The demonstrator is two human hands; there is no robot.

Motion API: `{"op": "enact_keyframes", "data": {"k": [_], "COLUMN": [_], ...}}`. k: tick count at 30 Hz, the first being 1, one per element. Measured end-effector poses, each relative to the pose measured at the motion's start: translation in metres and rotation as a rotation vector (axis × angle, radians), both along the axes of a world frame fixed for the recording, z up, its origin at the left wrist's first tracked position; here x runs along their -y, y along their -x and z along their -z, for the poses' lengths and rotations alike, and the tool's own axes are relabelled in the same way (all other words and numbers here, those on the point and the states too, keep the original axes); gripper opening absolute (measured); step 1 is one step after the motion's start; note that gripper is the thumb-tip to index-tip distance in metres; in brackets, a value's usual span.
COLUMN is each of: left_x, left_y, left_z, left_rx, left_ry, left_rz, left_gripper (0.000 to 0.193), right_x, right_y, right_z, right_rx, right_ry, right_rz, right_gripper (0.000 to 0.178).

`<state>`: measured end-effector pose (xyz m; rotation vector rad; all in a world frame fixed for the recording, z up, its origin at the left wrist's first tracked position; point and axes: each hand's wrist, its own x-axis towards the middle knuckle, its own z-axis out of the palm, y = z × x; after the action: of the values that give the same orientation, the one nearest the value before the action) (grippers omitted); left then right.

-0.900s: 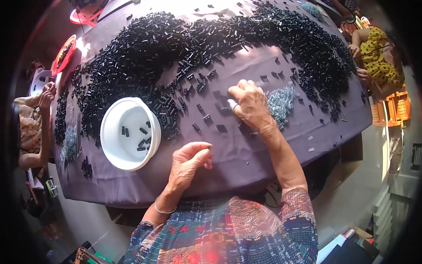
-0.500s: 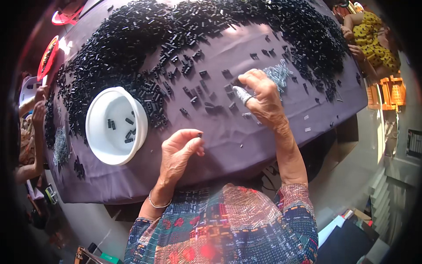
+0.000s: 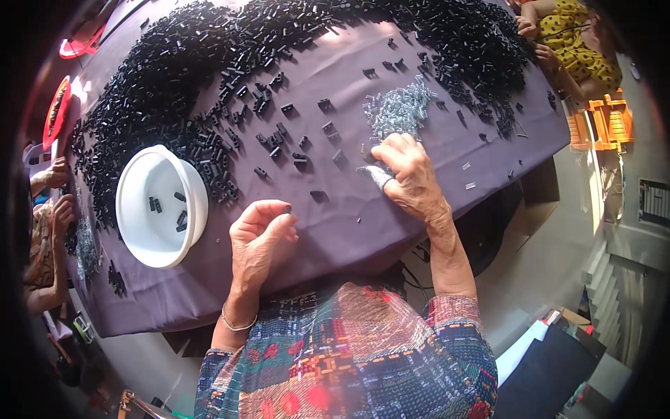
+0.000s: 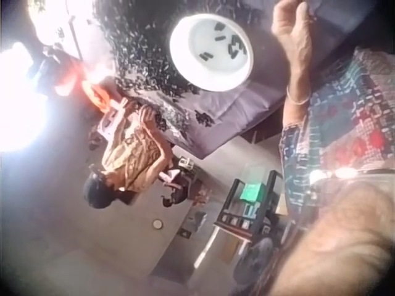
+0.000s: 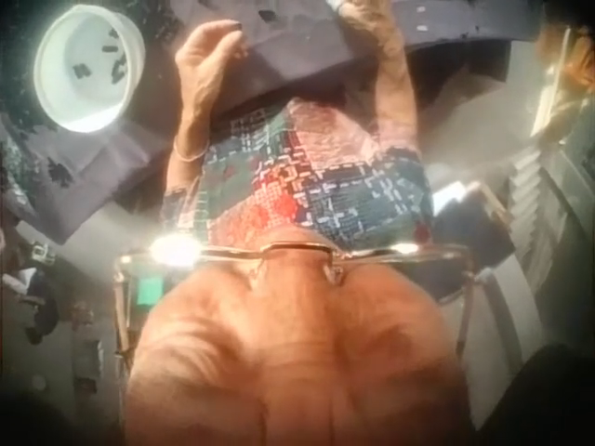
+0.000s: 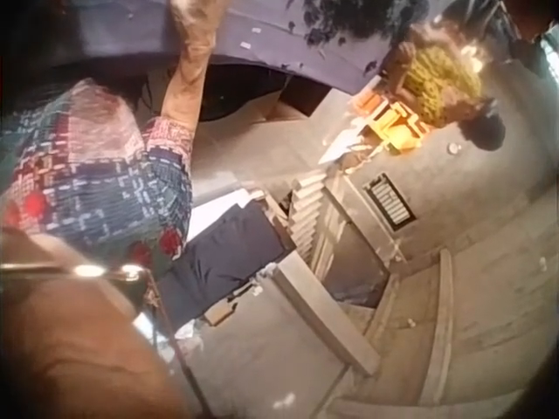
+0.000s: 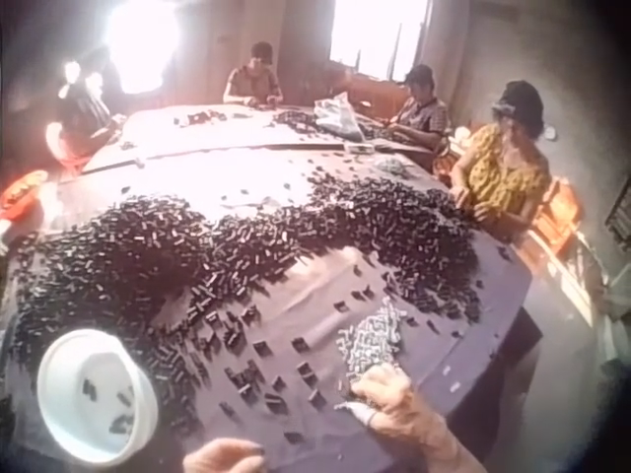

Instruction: Manual assembly of small black plastic components at a workspace table.

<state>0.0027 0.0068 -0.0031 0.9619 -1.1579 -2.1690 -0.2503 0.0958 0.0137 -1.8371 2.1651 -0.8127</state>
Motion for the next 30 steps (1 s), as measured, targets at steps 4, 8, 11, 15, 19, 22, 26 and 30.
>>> {"op": "enact_keyframes", "data": {"k": [4, 8, 11, 15, 19, 22, 26, 30], "left_x": [0.0, -0.006, -0.007, -0.01, -0.01, -0.011, -0.01, -0.008], "left_y": [0.001, 0.002, 0.002, 0.002, 0.003, 0.004, 0.005, 0.004], "left_z": [-0.001, -0.003, 0.005, 0.01, 0.011, 0.011, 0.01, 0.011], "left_rx": [0.019, 0.107, 0.144, 0.143, 0.176, 0.173, 0.169, 0.148], "left_ry": [0.004, 0.141, 0.269, 0.328, 0.354, 0.368, 0.369, 0.372], "left_rz": [0.022, 0.081, 0.153, 0.107, 0.101, 0.096, 0.1, 0.131], "left_gripper": [0.018, 0.016, 0.017, 0.016, 0.016, 0.016, 0.016, 0.016], "right_x": [-0.001, 0.001, -0.001, 0.001, 0.004, 0.013, 0.018, 0.016], "right_y": [-0.002, -0.003, -0.004, -0.007, -0.011, -0.019, -0.021, -0.014], "right_z": [0.004, 0.008, 0.005, 0.005, 0.003, 0.004, 0.005, -0.004], "right_rx": [-0.129, -0.213, -0.16, -0.193, -0.188, -0.353, -0.418, 0.368], "right_ry": [-0.022, 0.075, 0.138, 0.177, 0.165, 0.086, 0.071, 0.153], "right_rz": [-0.013, 0.0, 0.044, 0.054, 0.048, 0.023, -0.006, 0.128], "right_gripper": [0.021, 0.02, 0.021, 0.021, 0.023, 0.019, 0.017, 0.02]}}
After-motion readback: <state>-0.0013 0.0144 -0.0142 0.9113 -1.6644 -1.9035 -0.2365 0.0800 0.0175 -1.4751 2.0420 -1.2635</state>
